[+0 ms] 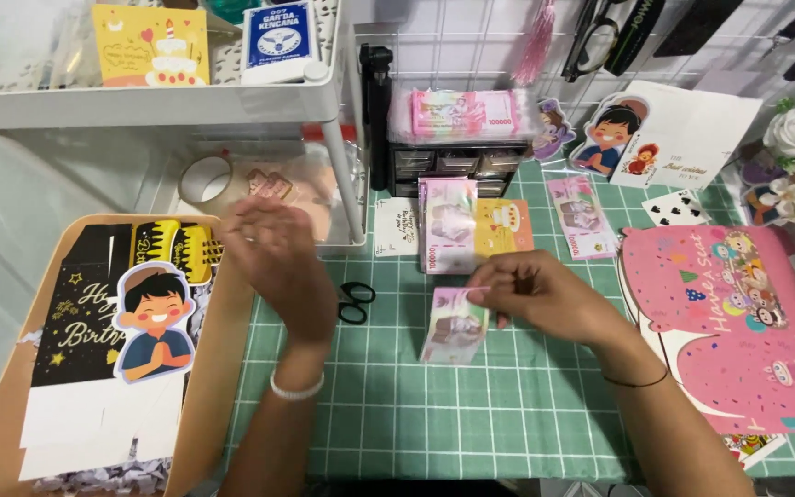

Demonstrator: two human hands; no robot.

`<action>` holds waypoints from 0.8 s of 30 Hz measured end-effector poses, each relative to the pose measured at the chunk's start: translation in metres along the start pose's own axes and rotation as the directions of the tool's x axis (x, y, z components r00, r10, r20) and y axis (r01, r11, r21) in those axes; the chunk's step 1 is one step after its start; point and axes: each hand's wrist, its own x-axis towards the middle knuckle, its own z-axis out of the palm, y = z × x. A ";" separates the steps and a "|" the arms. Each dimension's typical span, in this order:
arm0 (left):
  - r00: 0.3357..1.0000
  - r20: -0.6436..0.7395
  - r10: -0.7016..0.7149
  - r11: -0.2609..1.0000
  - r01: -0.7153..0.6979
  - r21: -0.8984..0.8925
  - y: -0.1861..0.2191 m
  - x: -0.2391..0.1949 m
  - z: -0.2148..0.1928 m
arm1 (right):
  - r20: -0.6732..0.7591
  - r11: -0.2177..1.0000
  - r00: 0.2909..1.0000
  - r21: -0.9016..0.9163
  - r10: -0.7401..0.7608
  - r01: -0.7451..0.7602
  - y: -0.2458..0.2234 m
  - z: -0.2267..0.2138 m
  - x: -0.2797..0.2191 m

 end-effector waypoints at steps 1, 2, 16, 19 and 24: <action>1.000 0.005 -0.001 1.000 0.001 -0.003 0.012 -0.007 0.000 | -0.006 1.000 1.000 0.000 -0.001 0.001 0.001 0.001 -0.002; 0.955 0.293 -0.036 0.996 0.012 0.084 0.024 -0.014 -0.001 | -0.021 1.000 1.000 0.003 -0.016 0.016 0.002 0.003 -0.003; 0.396 0.762 -0.512 0.856 0.304 0.418 0.022 -0.076 -0.023 | -0.239 0.990 0.961 -0.042 -0.140 0.134 -0.009 0.011 -0.005; 0.346 0.772 -0.534 0.843 0.294 0.451 0.035 -0.075 -0.024 | -0.201 0.990 0.969 -0.060 -0.141 0.131 -0.005 0.011 -0.006; 0.684 0.722 -0.102 0.868 -0.293 0.400 0.029 -0.100 -0.040 | -0.069 0.976 0.998 -0.215 0.009 -0.023 -0.011 0.021 -0.010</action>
